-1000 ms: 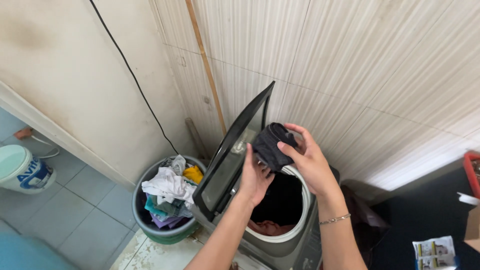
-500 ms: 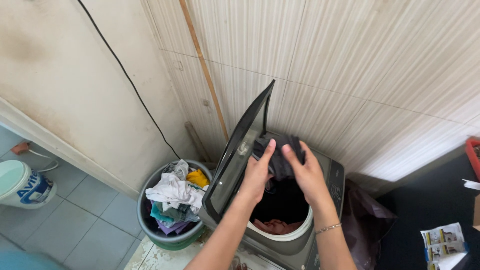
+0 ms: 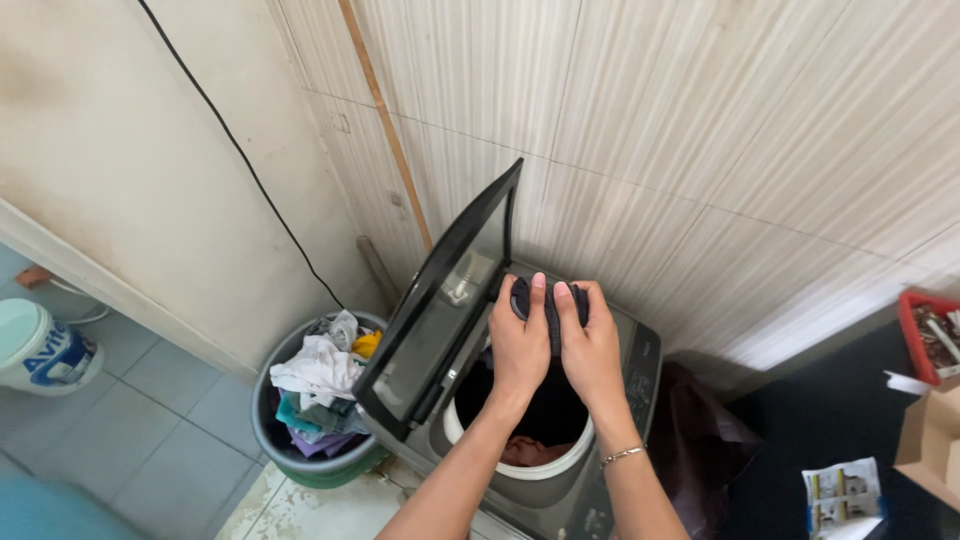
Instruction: Loading clothes from a laundry basket into a top-loading washing machine.
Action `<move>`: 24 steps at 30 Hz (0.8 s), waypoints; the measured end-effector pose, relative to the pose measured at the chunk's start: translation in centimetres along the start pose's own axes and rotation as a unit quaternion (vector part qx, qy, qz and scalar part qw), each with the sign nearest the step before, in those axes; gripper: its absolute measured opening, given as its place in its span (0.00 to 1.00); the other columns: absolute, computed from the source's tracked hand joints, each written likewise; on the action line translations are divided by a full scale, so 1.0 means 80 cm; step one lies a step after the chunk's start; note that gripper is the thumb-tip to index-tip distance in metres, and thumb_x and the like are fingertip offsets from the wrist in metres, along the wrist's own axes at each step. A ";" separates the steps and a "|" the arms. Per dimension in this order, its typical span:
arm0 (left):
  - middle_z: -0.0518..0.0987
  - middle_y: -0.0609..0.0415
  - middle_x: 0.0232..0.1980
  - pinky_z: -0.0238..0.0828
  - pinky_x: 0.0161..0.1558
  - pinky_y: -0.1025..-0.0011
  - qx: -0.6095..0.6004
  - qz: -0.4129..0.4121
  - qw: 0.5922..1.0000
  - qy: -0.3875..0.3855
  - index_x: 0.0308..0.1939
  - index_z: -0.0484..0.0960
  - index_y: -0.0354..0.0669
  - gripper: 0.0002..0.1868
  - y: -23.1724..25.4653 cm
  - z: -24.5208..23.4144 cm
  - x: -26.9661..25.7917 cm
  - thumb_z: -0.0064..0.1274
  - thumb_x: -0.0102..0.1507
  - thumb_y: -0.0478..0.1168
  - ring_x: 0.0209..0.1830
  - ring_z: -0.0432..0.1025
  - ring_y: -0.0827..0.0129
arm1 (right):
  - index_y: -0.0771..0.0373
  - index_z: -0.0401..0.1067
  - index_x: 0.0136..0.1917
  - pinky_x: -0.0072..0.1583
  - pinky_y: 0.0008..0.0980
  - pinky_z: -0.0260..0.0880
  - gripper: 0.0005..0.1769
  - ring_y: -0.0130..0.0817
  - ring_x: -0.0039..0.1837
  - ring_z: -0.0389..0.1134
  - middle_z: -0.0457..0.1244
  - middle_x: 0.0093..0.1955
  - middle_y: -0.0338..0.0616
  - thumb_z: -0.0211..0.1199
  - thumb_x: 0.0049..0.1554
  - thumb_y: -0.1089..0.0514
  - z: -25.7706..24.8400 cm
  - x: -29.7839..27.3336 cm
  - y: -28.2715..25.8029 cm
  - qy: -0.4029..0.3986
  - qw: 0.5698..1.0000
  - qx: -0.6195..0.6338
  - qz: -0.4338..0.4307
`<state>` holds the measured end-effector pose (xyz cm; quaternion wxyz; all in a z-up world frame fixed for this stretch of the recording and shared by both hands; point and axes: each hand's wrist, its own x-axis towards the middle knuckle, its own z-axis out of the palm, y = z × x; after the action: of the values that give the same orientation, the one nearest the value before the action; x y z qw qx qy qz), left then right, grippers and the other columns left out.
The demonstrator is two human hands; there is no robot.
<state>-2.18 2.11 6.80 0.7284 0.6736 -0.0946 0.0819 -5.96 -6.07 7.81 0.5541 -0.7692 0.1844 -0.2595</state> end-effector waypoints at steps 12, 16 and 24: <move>0.82 0.47 0.55 0.71 0.58 0.66 0.032 0.155 0.986 -0.041 0.63 0.77 0.37 0.28 0.012 0.046 -0.036 0.65 0.63 0.44 0.55 0.75 0.61 | 0.62 0.71 0.61 0.53 0.23 0.68 0.20 0.21 0.52 0.63 0.65 0.51 0.36 0.49 0.71 0.45 -0.077 0.068 0.107 -0.103 0.977 0.186 0.008; 0.83 0.48 0.57 0.73 0.58 0.70 -0.062 0.003 0.995 -0.084 0.66 0.77 0.39 0.27 -0.045 0.060 -0.036 0.61 0.65 0.42 0.55 0.77 0.67 | 0.60 0.71 0.66 0.48 0.24 0.71 0.21 0.22 0.51 0.66 0.66 0.51 0.35 0.51 0.67 0.48 -0.083 0.054 0.073 -0.158 0.970 0.181 0.048; 0.81 0.52 0.54 0.78 0.46 0.73 -0.254 -0.162 0.952 -0.058 0.70 0.73 0.45 0.25 -0.037 0.043 -0.051 0.49 0.68 0.33 0.48 0.77 0.74 | 0.60 0.68 0.71 0.52 0.25 0.71 0.24 0.24 0.52 0.67 0.67 0.56 0.39 0.62 0.62 0.56 -0.110 0.045 0.070 -0.224 0.969 0.104 0.003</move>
<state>-5.49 -1.50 3.15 0.8723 0.4758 -0.0438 -0.1036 -8.38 -16.61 5.40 0.6592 -0.7450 0.0295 -0.0971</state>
